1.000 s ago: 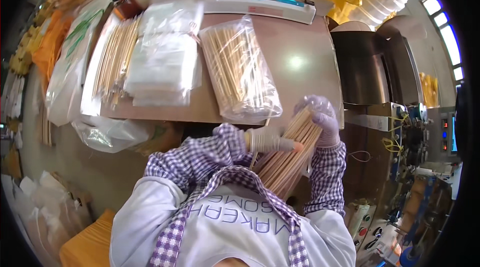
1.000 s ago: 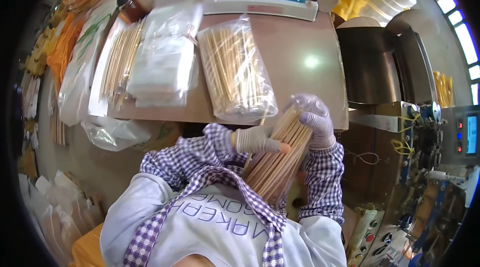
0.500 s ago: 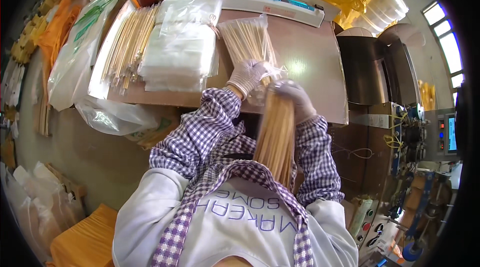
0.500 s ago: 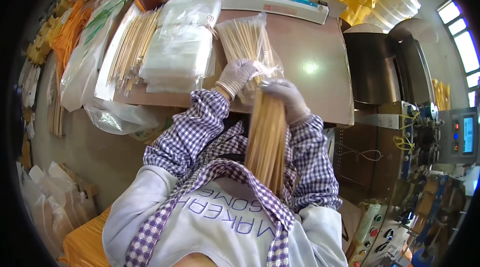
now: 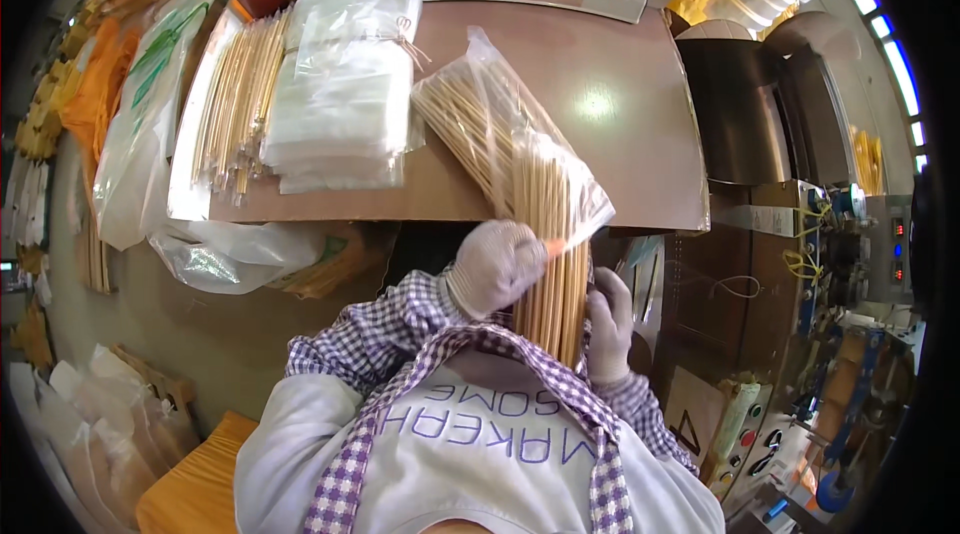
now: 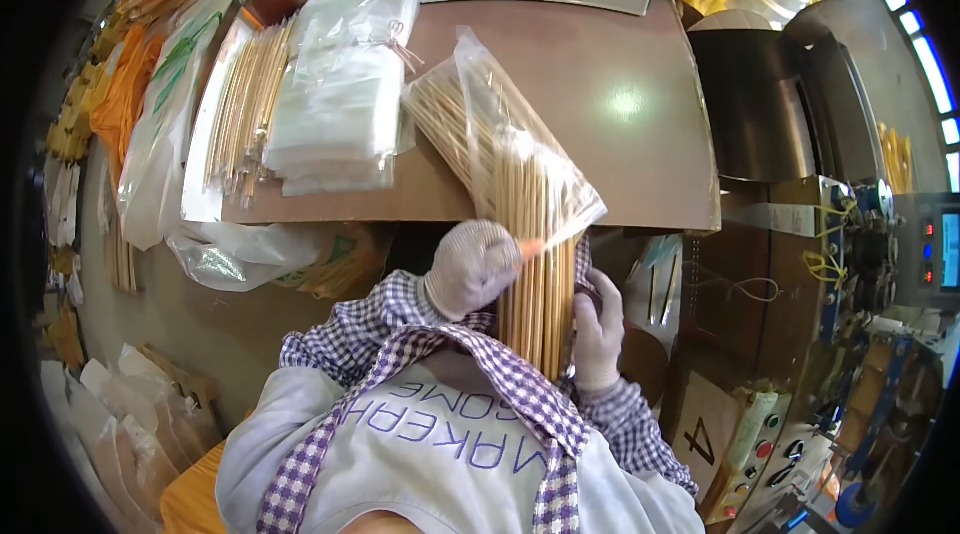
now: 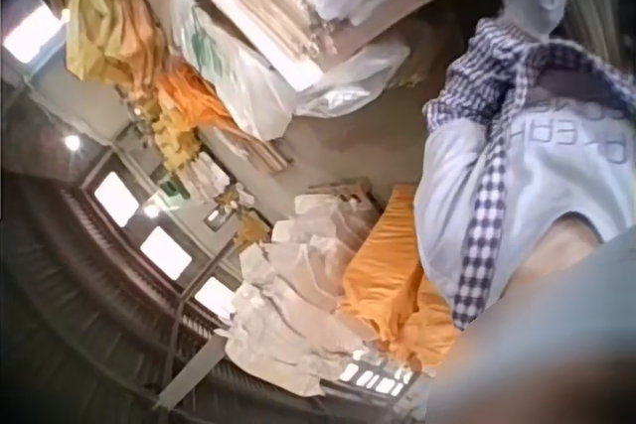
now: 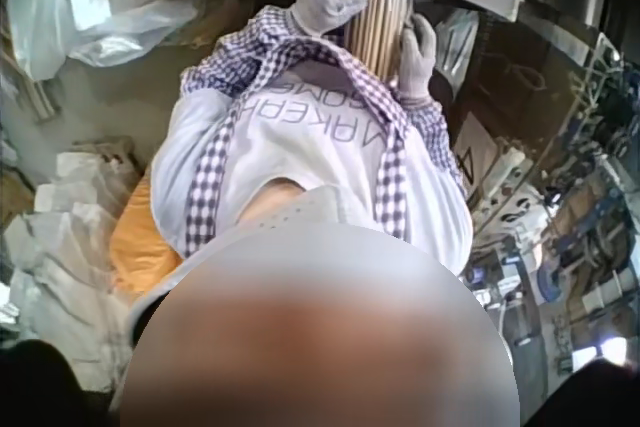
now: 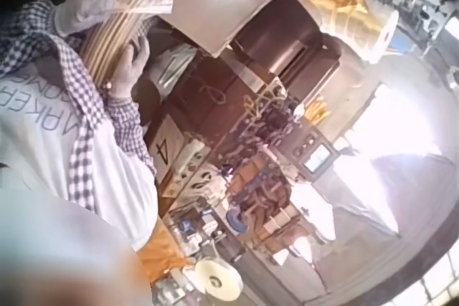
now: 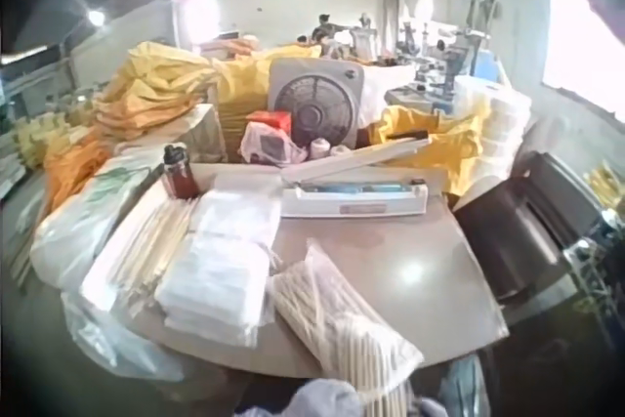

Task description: Packaging wooden sticks into plastic bags and sealing them using a heat sealer.

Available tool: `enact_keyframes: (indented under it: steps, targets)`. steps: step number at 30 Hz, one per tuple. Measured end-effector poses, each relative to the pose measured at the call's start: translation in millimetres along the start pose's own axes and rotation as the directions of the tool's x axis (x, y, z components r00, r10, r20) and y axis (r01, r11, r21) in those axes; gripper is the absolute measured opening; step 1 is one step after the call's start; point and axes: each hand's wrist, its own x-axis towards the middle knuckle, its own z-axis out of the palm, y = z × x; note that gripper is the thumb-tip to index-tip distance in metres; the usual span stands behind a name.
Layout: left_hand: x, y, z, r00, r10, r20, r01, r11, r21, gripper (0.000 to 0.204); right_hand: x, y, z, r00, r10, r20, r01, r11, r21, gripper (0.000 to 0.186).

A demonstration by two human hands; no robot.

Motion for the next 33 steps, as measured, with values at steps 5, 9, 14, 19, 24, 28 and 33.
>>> enact_keyframes:
  steps: [5,9,14,19,24,28,33]
  targets:
    - [22.0,-12.7,5.3,0.996,0.000,-0.092,0.007,0.997,0.081,0.017,37.4,6.4,30.6,0.938,0.070,0.338,-0.256,0.797,0.546,0.052]
    - [21.4,-27.2,7.5,0.922,-0.279,-0.268,0.220,0.948,-0.230,0.014,36.5,-16.3,38.1,0.953,0.021,0.304,-0.162,0.880,0.446,0.052]
    - [11.1,-26.9,2.6,0.990,-0.070,-0.119,0.036,0.964,-0.262,0.014,23.2,-21.4,56.0,0.920,-0.339,0.197,0.372,0.913,-0.168,0.047]
    - [6.2,9.6,-19.6,0.982,0.189,0.025,-0.190,0.961,0.203,0.018,59.1,-8.4,67.7,0.991,-0.087,0.104,0.035,0.904,0.426,0.026]
    - [-40.9,-6.4,-23.9,0.958,-0.107,-0.266,0.184,0.941,0.285,0.014,45.4,7.9,56.9,0.975,-0.217,-0.051,0.207,0.967,-0.149,0.024]
    - [-8.4,-11.8,-30.9,0.956,-0.195,-0.217,0.196,0.980,-0.019,0.012,104.4,-32.9,58.0,0.611,-0.785,0.099,0.691,0.468,-0.551,0.036]
    - [147.0,6.9,-124.1,0.877,0.259,-0.405,-0.176,0.957,0.231,0.008,186.9,-190.0,32.8,0.552,-0.766,0.330,0.833,0.519,-0.190,0.016]
